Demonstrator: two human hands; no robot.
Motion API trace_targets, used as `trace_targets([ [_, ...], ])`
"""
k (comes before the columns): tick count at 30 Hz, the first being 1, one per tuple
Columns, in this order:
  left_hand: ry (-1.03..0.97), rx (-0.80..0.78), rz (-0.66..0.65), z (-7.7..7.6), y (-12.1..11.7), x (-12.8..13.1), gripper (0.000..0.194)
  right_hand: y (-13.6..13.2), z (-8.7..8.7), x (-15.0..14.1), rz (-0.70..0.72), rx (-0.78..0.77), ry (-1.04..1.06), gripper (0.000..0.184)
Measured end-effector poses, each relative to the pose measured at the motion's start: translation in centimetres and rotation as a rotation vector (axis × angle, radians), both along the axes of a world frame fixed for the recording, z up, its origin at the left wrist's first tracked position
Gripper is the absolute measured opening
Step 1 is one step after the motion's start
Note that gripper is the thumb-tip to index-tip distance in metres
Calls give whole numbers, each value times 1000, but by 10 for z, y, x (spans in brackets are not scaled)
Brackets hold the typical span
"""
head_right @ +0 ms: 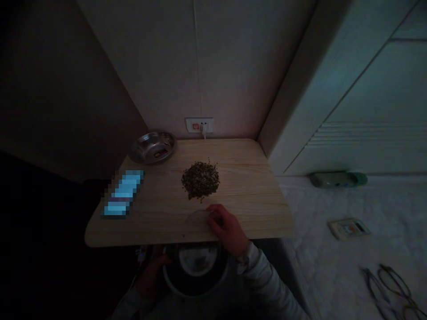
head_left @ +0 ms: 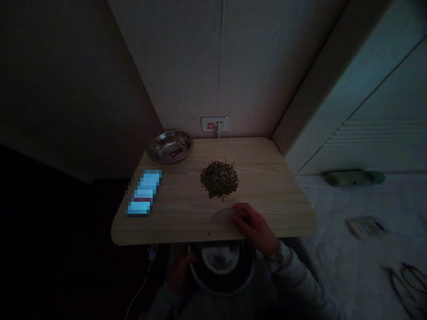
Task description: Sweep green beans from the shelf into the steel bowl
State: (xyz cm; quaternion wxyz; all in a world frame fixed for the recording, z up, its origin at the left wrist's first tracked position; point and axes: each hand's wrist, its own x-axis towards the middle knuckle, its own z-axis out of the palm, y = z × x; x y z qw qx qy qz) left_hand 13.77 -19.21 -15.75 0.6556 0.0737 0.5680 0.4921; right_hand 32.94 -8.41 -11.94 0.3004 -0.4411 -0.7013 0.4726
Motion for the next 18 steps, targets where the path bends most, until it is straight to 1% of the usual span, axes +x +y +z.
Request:
trace_targets([
  [2, 13, -27, 6, -3, -1, -2, 32, 6, 0, -4, -17, -12, -20, 24],
  [5, -31, -68, -9, -6, -1, -4, 34, 12, -1, -15, 32, 119, -146, 22],
  [7, -36, -55, -3, -5, -1, -5, 36, 12, -1, -23, 78, 219, -223, 22],
  [9, -14, -55, 5, -2, -1, -4, 35, 11, 0, -28, 129, 278, -260, 22],
  [12, -4, -90, 0, 3, -1, -3, 26, 6, 0, -28, 208, 318, -275, 22],
  [14, -4, -77, -4, 4, 0, -3, 19, 2, 1, -25, 263, 342, -275, 21],
  [16, 9, -49, -12, 3, 0, -4, 15, -2, 2, -23, 310, 359, -278, 20],
  [18, 17, -59, -2, 0, 0, -4, 14, -5, 3, -22, 337, 363, -278, 19],
])
